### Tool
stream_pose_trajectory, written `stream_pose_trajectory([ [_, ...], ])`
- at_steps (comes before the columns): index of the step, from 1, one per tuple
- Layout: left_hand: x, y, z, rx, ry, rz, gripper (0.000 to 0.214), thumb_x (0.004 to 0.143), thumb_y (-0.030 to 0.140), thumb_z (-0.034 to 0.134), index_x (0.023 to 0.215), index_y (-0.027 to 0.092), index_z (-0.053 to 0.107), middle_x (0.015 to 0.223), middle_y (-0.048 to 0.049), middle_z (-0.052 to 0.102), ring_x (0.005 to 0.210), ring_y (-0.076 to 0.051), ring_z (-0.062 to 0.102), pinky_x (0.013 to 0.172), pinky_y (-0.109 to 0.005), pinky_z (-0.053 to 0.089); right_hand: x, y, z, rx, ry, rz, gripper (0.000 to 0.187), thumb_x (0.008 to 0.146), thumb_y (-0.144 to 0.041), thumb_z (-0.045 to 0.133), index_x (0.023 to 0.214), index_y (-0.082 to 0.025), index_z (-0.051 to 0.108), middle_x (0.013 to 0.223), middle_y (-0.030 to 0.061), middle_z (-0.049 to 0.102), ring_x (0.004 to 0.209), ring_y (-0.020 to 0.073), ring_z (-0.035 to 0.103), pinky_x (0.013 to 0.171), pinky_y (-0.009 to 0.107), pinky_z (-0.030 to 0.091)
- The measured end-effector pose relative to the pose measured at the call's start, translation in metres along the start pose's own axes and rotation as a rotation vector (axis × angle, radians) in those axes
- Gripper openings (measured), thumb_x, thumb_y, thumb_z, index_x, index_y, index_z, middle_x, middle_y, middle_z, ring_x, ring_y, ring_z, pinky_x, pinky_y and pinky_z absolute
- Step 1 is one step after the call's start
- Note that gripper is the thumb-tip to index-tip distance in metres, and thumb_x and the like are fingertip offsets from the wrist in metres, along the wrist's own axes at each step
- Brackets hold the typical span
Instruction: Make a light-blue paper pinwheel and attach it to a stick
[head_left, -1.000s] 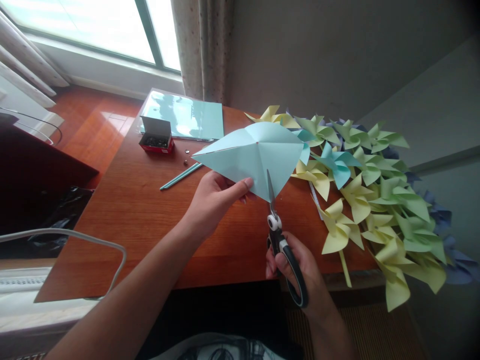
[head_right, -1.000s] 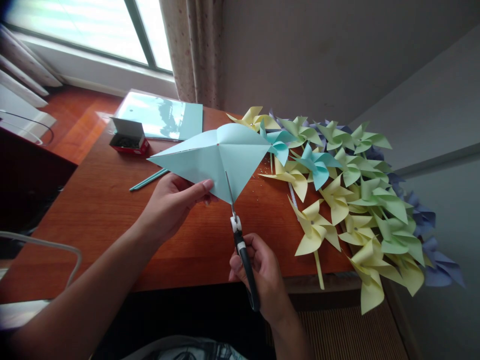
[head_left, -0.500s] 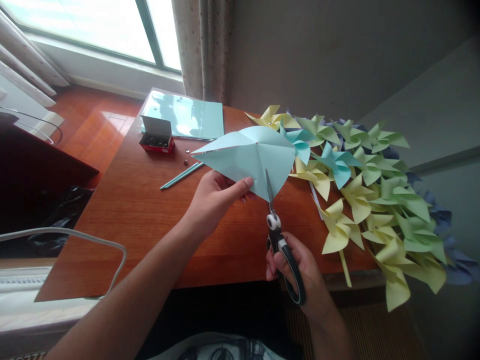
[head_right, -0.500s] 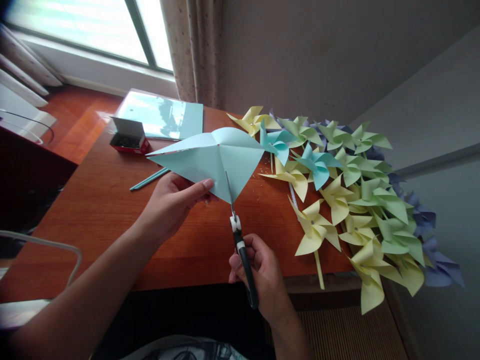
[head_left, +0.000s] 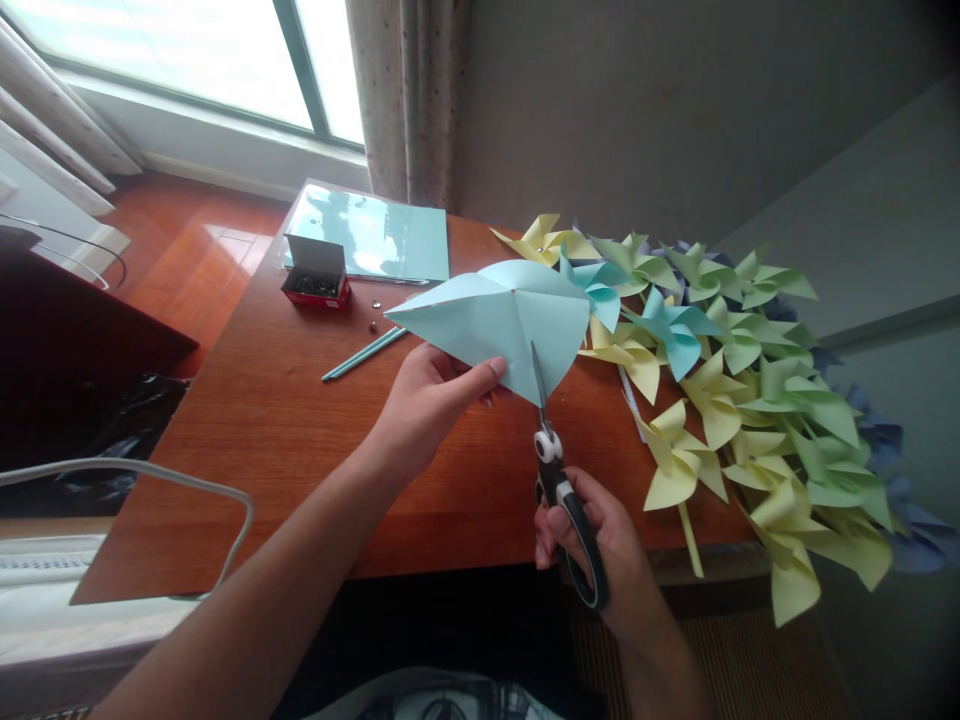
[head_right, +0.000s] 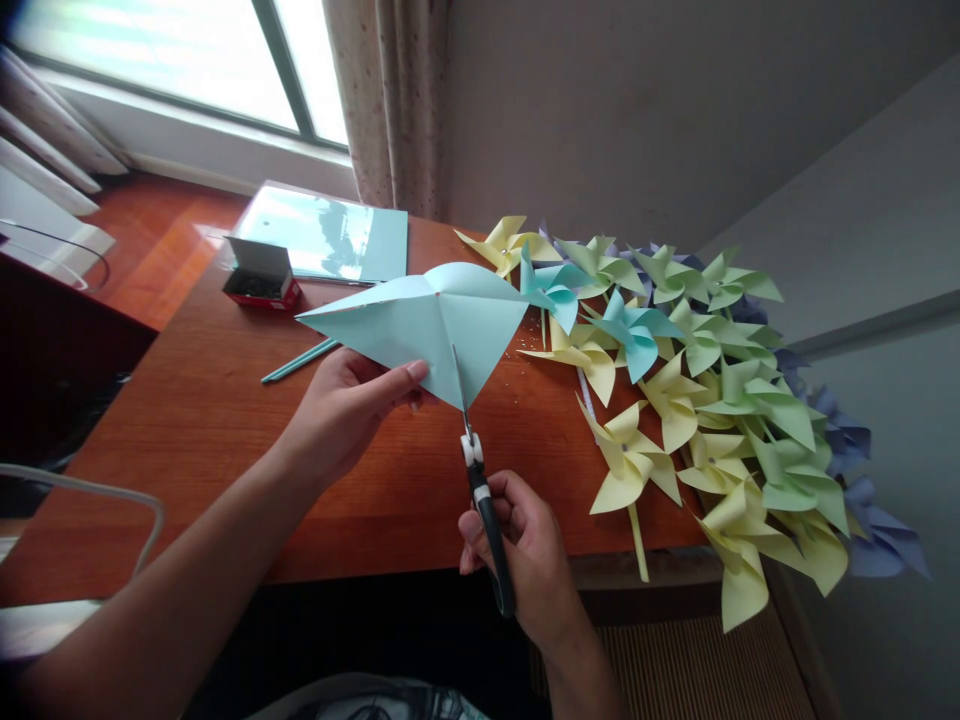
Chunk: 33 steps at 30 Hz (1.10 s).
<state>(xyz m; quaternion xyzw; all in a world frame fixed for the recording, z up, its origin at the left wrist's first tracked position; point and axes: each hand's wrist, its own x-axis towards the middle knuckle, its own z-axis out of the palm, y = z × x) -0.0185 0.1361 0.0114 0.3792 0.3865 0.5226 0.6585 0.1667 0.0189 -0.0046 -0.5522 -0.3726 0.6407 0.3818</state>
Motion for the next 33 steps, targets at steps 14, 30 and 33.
stream_pose_trajectory([
  [14,0.001,0.001,0.000,0.032,0.010,-0.011,0.021,0.075,0.030,0.082,0.071,0.014,0.069,0.065,-0.0032,0.069,0.060,-0.013,0.060,0.058,-0.024,0.046,-0.001,-0.004,0.000,0.006,-0.079,-0.069,0.048,0.081,-0.063,0.073,0.092,-0.020,0.055,0.070,-0.0013,0.054,0.061,0.0141,0.054,0.058,0.026,0.045],
  [30,-0.002,0.003,0.004,0.089,-0.104,-0.029,0.013,0.075,0.022,0.082,0.076,0.014,0.071,0.067,-0.0040,0.074,0.063,-0.016,0.069,0.058,-0.024,0.052,0.005,-0.011,0.005,-0.053,-0.021,-0.093,0.043,0.086,-0.060,0.068,0.092,-0.020,0.052,0.073,-0.0006,0.056,0.063,0.0144,0.057,0.062,0.027,0.046],
  [33,-0.002,0.003,0.005,0.077,-0.115,-0.016,0.011,0.078,0.021,0.080,0.075,0.014,0.072,0.067,-0.0039,0.074,0.063,-0.016,0.069,0.059,-0.023,0.053,0.007,-0.011,0.005,-0.064,-0.011,-0.089,0.043,0.086,-0.059,0.068,0.093,-0.020,0.053,0.073,-0.0007,0.057,0.063,0.0138,0.057,0.062,0.027,0.045],
])
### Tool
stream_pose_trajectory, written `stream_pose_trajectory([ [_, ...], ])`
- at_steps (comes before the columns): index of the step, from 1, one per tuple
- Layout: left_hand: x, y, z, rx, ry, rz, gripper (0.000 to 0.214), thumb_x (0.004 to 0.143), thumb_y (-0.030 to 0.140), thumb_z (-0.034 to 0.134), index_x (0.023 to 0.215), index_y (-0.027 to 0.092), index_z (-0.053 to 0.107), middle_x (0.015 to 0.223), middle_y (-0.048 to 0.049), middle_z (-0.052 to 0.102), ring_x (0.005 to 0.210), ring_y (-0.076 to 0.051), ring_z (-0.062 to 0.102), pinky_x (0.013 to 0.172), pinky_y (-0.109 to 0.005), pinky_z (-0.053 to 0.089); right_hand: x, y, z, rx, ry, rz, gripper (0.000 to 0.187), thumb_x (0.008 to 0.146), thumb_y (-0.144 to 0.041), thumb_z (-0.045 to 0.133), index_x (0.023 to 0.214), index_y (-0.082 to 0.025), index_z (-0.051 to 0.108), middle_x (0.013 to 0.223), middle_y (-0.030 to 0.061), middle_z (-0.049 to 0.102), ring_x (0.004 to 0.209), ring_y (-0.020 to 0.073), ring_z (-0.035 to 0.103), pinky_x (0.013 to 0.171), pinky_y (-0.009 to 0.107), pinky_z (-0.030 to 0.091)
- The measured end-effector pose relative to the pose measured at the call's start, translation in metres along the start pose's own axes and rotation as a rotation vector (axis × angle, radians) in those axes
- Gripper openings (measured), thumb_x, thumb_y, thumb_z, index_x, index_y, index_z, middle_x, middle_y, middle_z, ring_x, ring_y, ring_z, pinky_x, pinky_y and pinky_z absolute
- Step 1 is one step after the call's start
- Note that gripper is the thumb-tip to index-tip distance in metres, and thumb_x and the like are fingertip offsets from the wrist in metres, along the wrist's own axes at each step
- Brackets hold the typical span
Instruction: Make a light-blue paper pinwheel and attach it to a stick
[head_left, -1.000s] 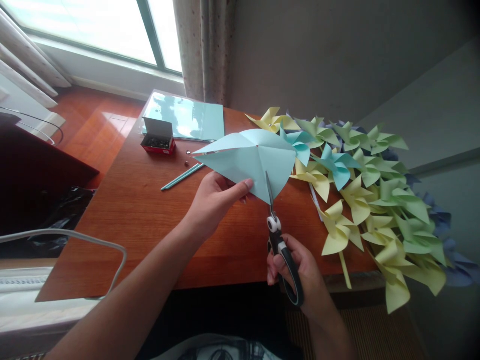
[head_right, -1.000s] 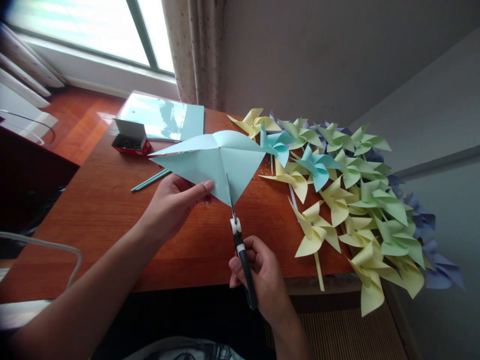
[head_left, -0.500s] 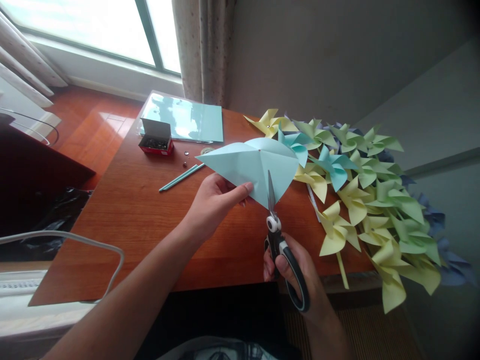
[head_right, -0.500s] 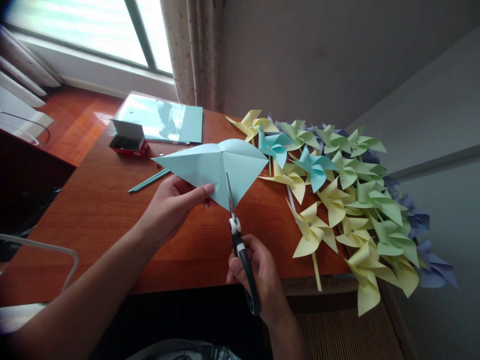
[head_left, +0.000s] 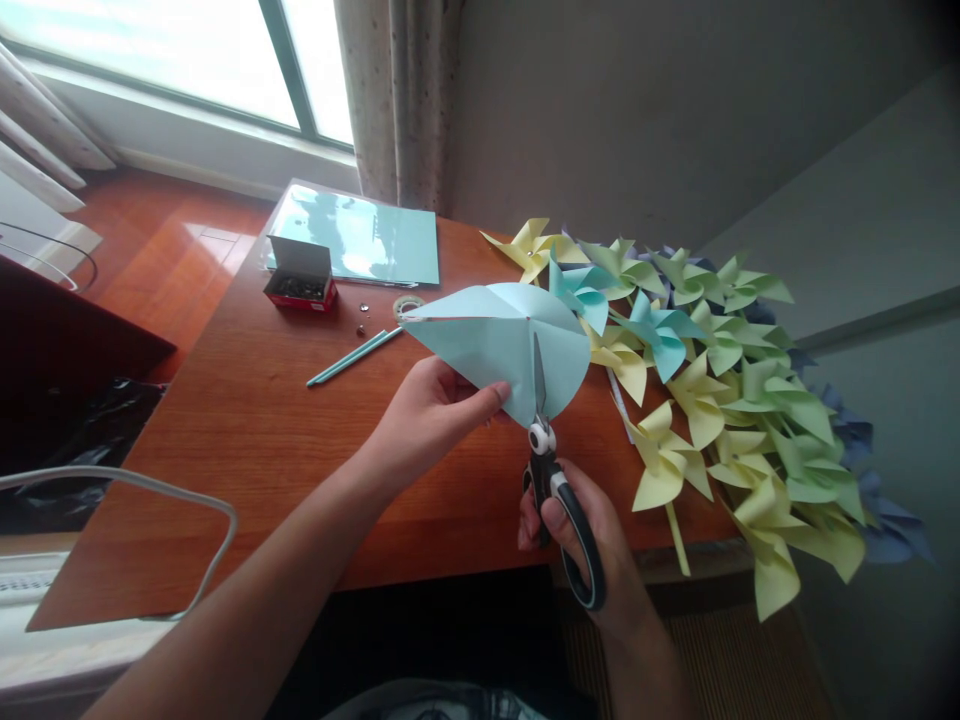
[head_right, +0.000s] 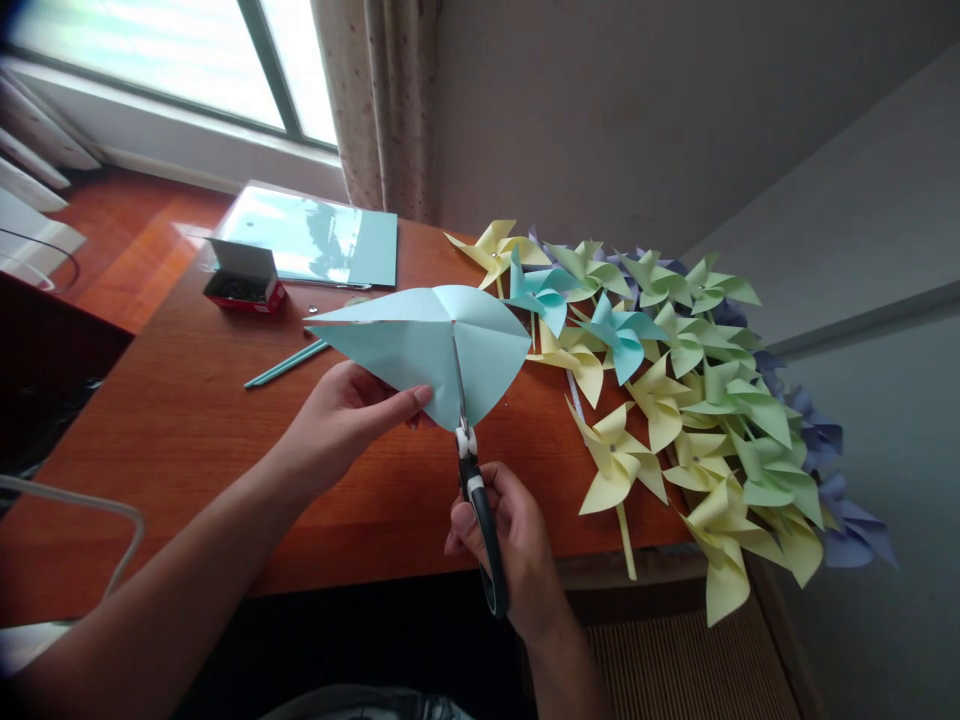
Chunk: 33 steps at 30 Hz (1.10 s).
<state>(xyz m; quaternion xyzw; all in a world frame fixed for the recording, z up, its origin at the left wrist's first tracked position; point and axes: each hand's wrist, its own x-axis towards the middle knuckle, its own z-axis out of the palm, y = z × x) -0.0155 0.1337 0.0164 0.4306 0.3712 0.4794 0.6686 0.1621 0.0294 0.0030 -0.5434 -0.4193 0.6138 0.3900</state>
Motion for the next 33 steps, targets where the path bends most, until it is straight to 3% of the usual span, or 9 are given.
stream_pose_trajectory([
  [12,0.0007,0.0023,0.0003,-0.085,-0.030,0.003,0.010,0.075,0.009,0.080,0.072,0.012,0.071,0.065,-0.0009,0.075,0.061,-0.011,0.068,0.055,-0.015,0.051,-0.0014,0.0021,0.0006,0.008,0.010,-0.004,0.044,0.085,-0.059,0.070,0.094,-0.019,0.054,0.074,-0.0014,0.057,0.065,0.0131,0.057,0.065,0.026,0.046],
  [33,0.0008,0.0022,-0.0013,-0.057,-0.038,-0.015,0.007,0.079,0.012,0.079,0.074,0.012,0.074,0.066,-0.0015,0.076,0.062,-0.010,0.068,0.057,-0.015,0.051,-0.0002,0.0068,-0.0008,0.047,0.035,0.001,0.043,0.084,-0.056,0.073,0.096,-0.019,0.054,0.071,-0.0029,0.056,0.059,0.0111,0.056,0.060,0.024,0.045],
])
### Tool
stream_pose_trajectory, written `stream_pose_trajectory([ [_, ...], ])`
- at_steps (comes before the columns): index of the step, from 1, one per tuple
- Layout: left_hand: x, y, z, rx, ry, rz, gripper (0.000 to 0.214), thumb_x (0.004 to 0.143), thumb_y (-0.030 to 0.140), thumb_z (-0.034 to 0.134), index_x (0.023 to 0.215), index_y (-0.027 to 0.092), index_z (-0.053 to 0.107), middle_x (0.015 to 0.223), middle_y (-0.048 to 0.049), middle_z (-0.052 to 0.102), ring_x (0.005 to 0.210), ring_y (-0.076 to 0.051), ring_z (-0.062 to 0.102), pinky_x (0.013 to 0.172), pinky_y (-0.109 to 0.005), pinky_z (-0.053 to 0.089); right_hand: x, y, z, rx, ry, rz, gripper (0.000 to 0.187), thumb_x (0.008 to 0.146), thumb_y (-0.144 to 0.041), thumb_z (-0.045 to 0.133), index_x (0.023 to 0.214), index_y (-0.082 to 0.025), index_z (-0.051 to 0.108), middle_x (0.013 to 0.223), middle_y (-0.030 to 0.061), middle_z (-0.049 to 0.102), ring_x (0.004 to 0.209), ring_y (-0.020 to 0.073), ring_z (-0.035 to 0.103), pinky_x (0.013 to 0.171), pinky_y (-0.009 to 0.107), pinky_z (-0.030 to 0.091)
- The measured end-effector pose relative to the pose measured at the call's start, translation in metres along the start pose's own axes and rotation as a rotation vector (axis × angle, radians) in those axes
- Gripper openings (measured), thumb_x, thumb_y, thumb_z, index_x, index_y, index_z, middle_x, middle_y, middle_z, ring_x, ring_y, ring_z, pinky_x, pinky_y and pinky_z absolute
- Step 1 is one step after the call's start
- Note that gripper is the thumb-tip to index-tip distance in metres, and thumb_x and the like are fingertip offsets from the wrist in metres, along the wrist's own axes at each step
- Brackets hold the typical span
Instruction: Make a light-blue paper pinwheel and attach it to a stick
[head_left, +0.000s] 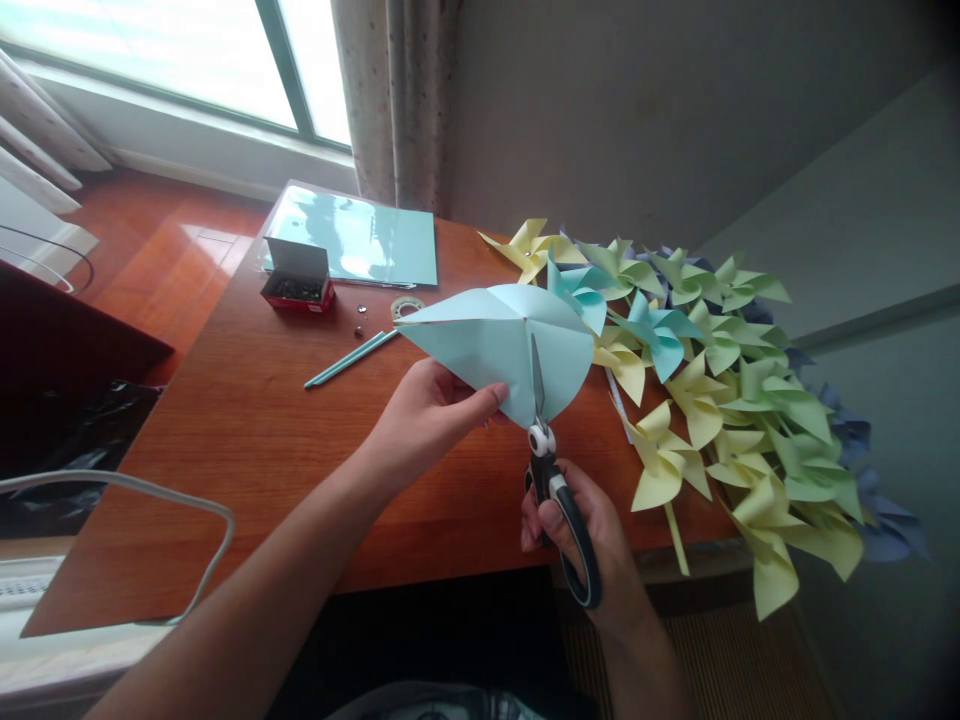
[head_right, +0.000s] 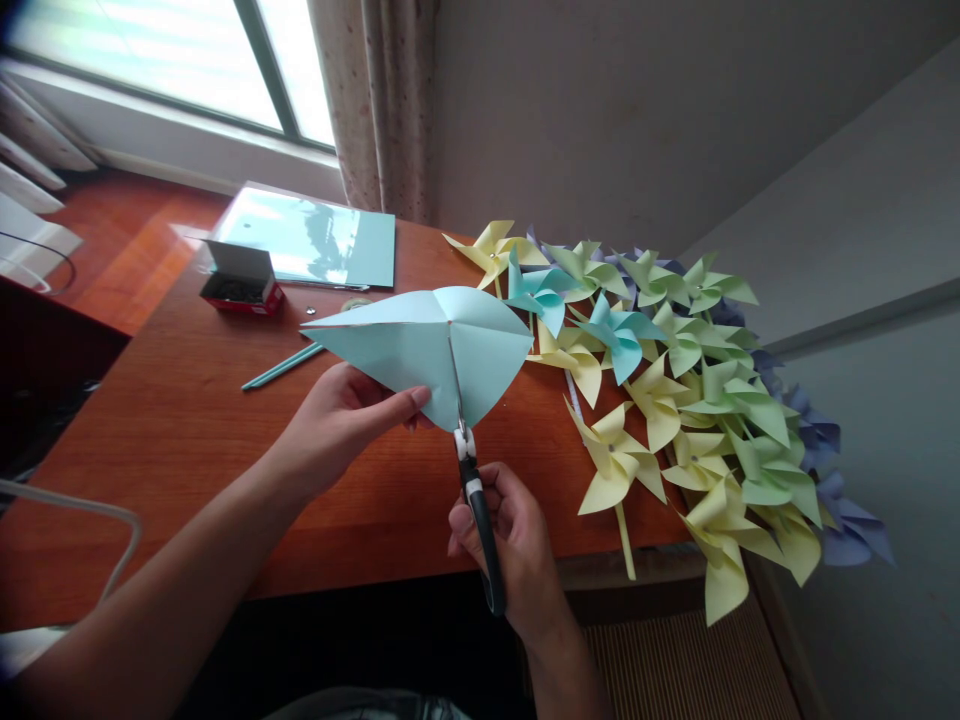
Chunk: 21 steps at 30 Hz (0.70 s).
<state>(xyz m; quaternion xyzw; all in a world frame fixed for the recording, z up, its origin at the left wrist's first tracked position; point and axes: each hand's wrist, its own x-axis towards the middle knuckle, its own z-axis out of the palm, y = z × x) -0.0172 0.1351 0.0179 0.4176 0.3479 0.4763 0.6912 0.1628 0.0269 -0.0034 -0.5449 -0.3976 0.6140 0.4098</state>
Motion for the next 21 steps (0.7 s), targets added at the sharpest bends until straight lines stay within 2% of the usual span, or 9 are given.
stream_pose_trajectory([
  [12,-0.0008,-0.0009,-0.0006,0.005,0.002,0.001,0.008,0.077,0.013,0.081,0.075,0.012,0.073,0.066,-0.0015,0.075,0.061,-0.011,0.068,0.057,-0.016,0.052,-0.0002,0.0044,-0.0030,0.019,-0.009,-0.001,0.041,0.085,-0.054,0.073,0.093,-0.020,0.054,0.069,-0.0039,0.056,0.057,0.0105,0.056,0.058,0.024,0.045],
  [21,-0.0009,-0.0002,0.0009,0.049,0.046,-0.018,0.015,0.074,0.020,0.084,0.079,0.012,0.073,0.069,-0.0039,0.076,0.067,-0.017,0.071,0.062,-0.023,0.057,0.0001,0.0041,-0.0019,0.019,0.004,0.002,0.040,0.084,-0.055,0.074,0.092,-0.020,0.054,0.067,-0.0038,0.056,0.056,0.0113,0.056,0.056,0.024,0.046],
])
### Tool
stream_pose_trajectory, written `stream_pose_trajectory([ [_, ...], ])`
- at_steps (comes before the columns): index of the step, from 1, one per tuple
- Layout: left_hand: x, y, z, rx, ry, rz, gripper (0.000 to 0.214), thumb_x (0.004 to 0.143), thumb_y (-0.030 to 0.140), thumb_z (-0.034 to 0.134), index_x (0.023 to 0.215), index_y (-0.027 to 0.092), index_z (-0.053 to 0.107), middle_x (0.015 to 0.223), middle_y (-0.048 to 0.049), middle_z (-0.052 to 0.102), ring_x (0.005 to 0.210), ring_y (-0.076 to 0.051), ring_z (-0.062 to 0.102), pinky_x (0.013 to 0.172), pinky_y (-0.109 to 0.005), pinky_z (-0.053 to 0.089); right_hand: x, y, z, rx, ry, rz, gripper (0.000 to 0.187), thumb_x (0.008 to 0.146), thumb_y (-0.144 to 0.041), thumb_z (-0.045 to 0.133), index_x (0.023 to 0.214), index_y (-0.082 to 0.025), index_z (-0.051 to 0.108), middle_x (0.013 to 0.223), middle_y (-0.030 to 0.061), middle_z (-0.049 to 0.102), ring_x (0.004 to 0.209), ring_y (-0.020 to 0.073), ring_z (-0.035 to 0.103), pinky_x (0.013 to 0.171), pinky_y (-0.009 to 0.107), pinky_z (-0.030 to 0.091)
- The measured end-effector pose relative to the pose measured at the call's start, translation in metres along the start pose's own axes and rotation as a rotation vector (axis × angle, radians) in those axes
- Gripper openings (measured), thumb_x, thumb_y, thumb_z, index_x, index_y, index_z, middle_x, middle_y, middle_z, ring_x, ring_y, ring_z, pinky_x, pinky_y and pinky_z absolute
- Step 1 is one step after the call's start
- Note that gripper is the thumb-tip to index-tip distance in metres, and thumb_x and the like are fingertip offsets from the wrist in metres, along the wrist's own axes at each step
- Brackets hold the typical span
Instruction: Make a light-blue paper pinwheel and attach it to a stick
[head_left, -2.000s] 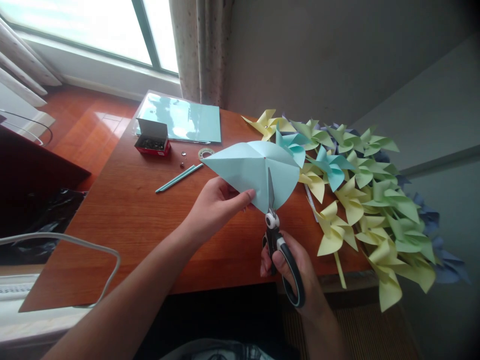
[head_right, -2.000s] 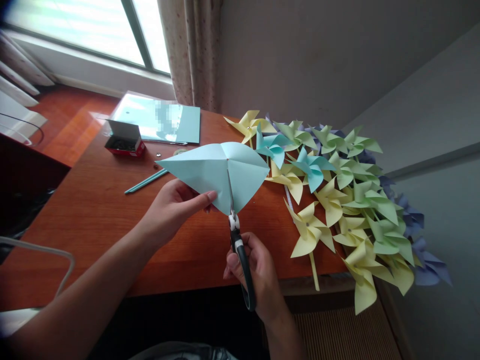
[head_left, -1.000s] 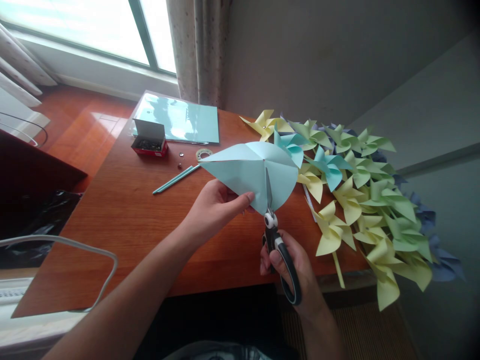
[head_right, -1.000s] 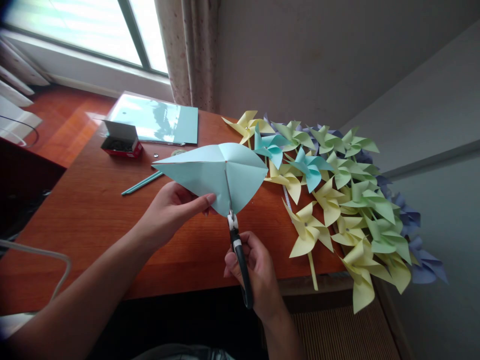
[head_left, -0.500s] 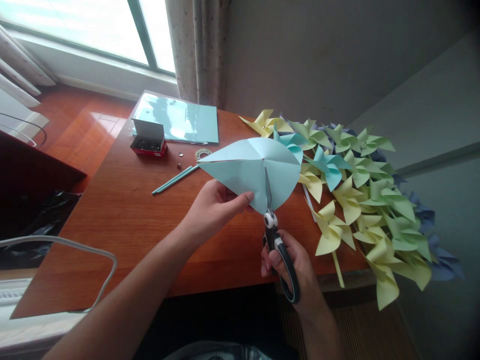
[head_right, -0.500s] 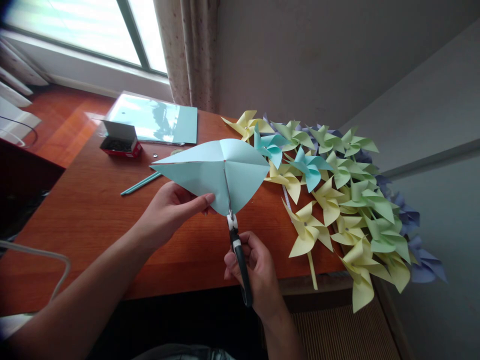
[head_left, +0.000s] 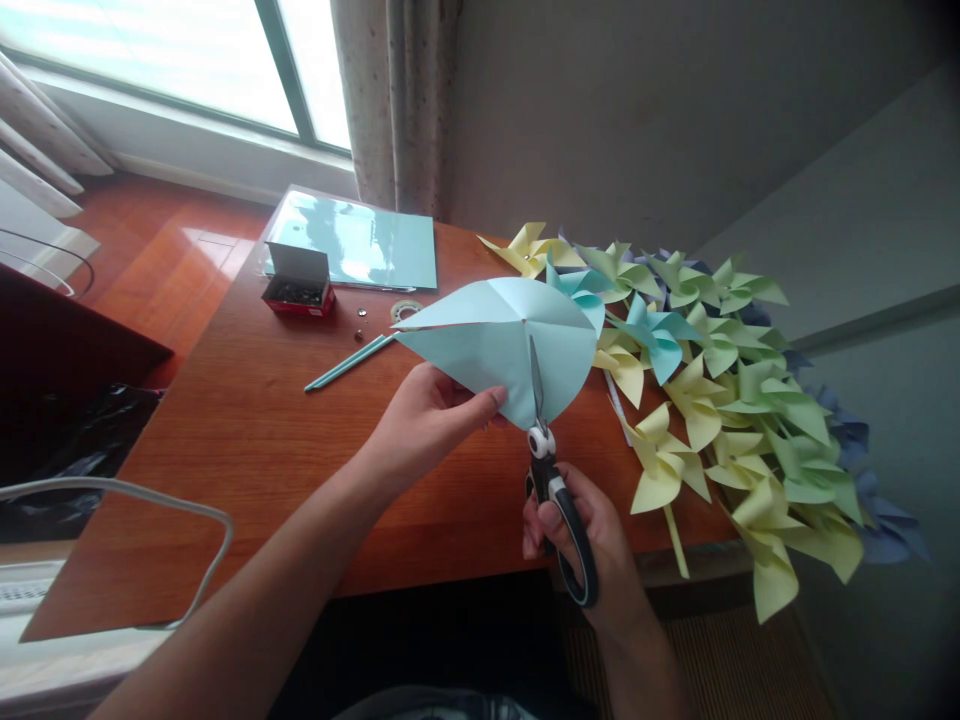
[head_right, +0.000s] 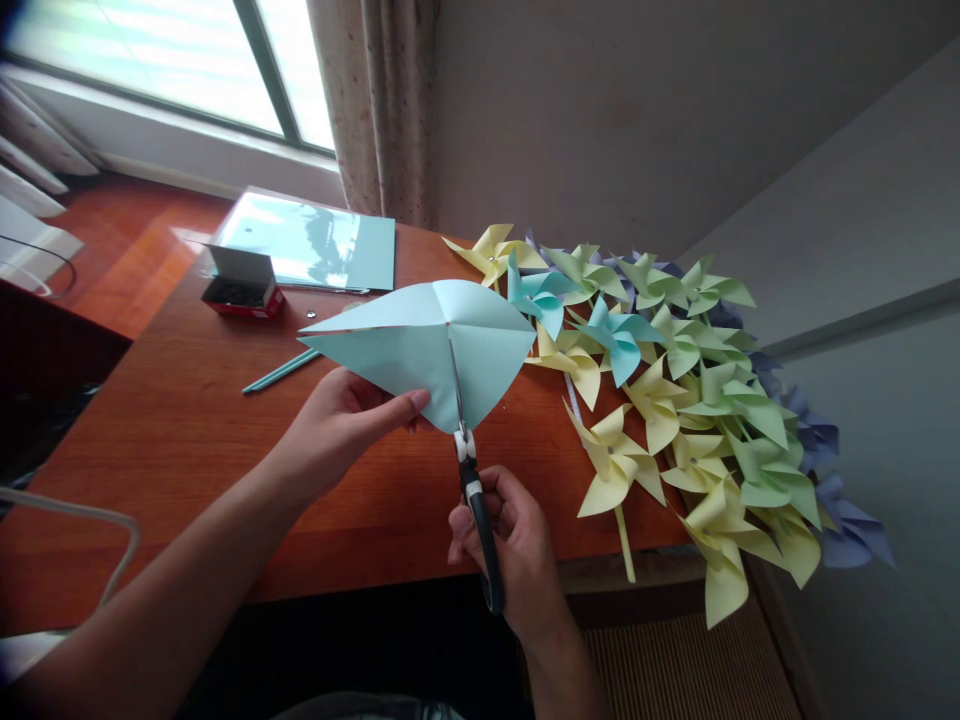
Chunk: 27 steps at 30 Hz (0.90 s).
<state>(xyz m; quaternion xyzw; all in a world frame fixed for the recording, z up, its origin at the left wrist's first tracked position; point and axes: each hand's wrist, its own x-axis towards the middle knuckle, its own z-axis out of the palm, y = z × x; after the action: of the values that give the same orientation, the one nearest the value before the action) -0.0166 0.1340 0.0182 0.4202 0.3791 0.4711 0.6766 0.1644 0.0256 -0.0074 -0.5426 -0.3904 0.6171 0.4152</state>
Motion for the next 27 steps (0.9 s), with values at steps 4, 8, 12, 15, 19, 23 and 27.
stream_pose_trajectory([
  [4,-0.0004,-0.0003,0.0001,0.020,0.012,-0.001,0.017,0.074,0.024,0.084,0.079,0.012,0.072,0.069,-0.0052,0.075,0.068,-0.020,0.072,0.064,-0.026,0.058,0.0005,-0.0002,0.0000,-0.011,0.014,-0.002,0.041,0.083,-0.055,0.075,0.090,-0.020,0.054,0.066,-0.0038,0.056,0.054,0.0113,0.055,0.054,0.024,0.045],
  [8,0.0000,0.0000,-0.0001,0.029,0.008,-0.002,0.018,0.076,0.026,0.083,0.078,0.012,0.072,0.068,-0.0056,0.075,0.067,-0.019,0.072,0.064,-0.026,0.057,0.0015,-0.0009,0.0006,-0.016,0.020,0.000,0.042,0.082,-0.055,0.076,0.091,-0.020,0.054,0.064,-0.0046,0.056,0.052,0.0096,0.055,0.053,0.022,0.044],
  [12,-0.0004,0.0003,-0.0007,0.033,0.000,-0.012,0.016,0.075,0.024,0.083,0.079,0.012,0.072,0.068,-0.0051,0.075,0.066,-0.018,0.071,0.063,-0.025,0.056,0.0009,-0.0021,0.0019,0.004,0.026,0.020,0.042,0.082,-0.055,0.077,0.090,-0.019,0.055,0.064,-0.0047,0.057,0.052,0.0091,0.056,0.051,0.021,0.044],
  [15,-0.0003,0.0005,-0.0011,0.031,-0.010,-0.009,0.015,0.077,0.023,0.082,0.079,0.012,0.072,0.069,-0.0049,0.075,0.066,-0.017,0.071,0.062,-0.024,0.055,-0.0002,-0.0020,0.0021,0.027,0.028,0.023,0.041,0.082,-0.053,0.077,0.089,-0.019,0.055,0.063,-0.0049,0.057,0.051,0.0090,0.057,0.052,0.021,0.045],
  [19,0.0009,0.0012,-0.0011,0.027,-0.012,0.001,0.016,0.078,0.024,0.081,0.079,0.012,0.072,0.069,-0.0045,0.075,0.066,-0.016,0.070,0.062,-0.023,0.055,-0.0010,-0.0008,0.0023,0.058,0.015,0.042,0.040,0.083,-0.053,0.077,0.090,-0.019,0.055,0.062,-0.0046,0.058,0.050,0.0095,0.056,0.051,0.021,0.045],
  [23,0.0004,0.0020,-0.0003,0.026,-0.023,0.001,0.018,0.076,0.026,0.082,0.081,0.012,0.071,0.070,-0.0048,0.075,0.066,-0.017,0.070,0.062,-0.023,0.055,0.0001,0.0003,0.0043,0.087,-0.007,0.039,0.044,0.080,-0.055,0.078,0.089,-0.020,0.053,0.062,-0.0051,0.056,0.049,0.0100,0.056,0.050,0.022,0.044],
  [27,-0.0013,0.0028,0.0010,0.038,-0.008,-0.011,0.018,0.076,0.026,0.081,0.080,0.012,0.071,0.070,-0.0055,0.075,0.066,-0.018,0.070,0.063,-0.026,0.056,0.0004,-0.0016,0.0051,0.068,-0.029,0.018,0.045,0.081,-0.057,0.077,0.088,-0.020,0.051,0.065,-0.0037,0.056,0.052,0.0111,0.057,0.052,0.023,0.045],
])
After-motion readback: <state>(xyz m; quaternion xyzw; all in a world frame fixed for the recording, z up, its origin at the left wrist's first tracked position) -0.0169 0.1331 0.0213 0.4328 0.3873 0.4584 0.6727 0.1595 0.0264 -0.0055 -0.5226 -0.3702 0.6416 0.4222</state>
